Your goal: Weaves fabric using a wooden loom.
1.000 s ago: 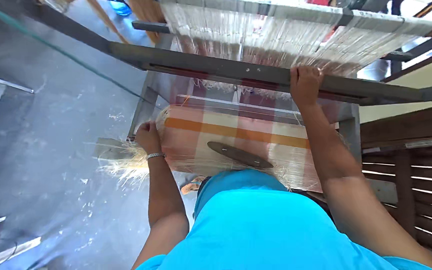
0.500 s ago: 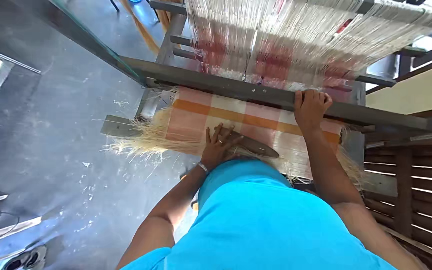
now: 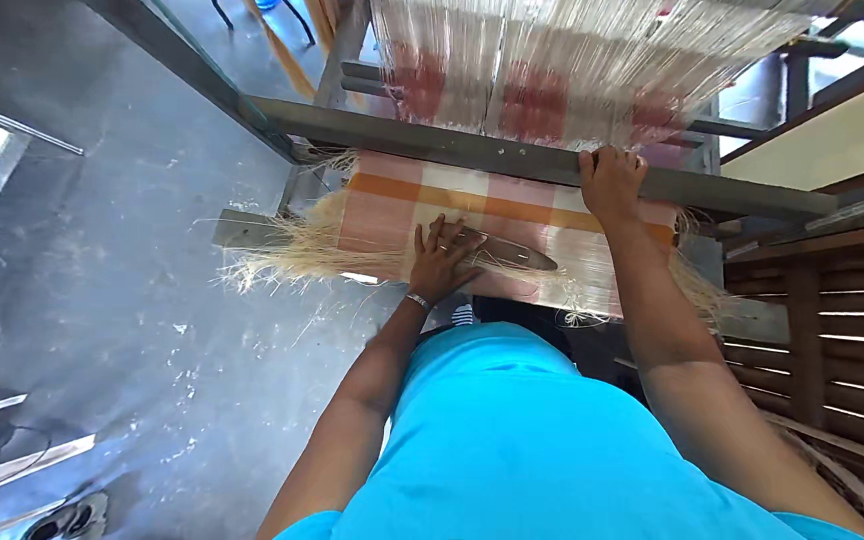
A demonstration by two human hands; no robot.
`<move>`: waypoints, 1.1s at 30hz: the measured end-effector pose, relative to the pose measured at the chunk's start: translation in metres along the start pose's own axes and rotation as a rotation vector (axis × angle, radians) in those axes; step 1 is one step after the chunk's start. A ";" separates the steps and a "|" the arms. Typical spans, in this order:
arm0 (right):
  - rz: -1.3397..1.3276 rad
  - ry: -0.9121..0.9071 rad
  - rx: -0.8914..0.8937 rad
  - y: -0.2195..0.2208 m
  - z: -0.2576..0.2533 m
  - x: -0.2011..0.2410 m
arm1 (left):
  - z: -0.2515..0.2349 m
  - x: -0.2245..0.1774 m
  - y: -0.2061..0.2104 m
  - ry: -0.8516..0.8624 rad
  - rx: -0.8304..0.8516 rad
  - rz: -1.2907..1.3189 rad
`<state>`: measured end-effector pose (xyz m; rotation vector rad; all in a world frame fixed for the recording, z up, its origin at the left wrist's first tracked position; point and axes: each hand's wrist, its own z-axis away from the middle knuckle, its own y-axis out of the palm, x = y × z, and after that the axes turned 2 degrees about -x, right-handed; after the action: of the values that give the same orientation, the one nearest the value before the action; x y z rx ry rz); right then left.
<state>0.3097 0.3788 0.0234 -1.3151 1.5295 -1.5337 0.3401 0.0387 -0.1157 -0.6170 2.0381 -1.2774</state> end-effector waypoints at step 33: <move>-0.027 -0.064 -0.017 0.008 -0.001 -0.012 | -0.003 -0.003 0.000 -0.045 0.076 -0.113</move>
<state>0.3109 0.3889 0.0133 -1.3866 1.4937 -1.4845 0.3401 0.0426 -0.1133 -0.7281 1.9328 -1.3866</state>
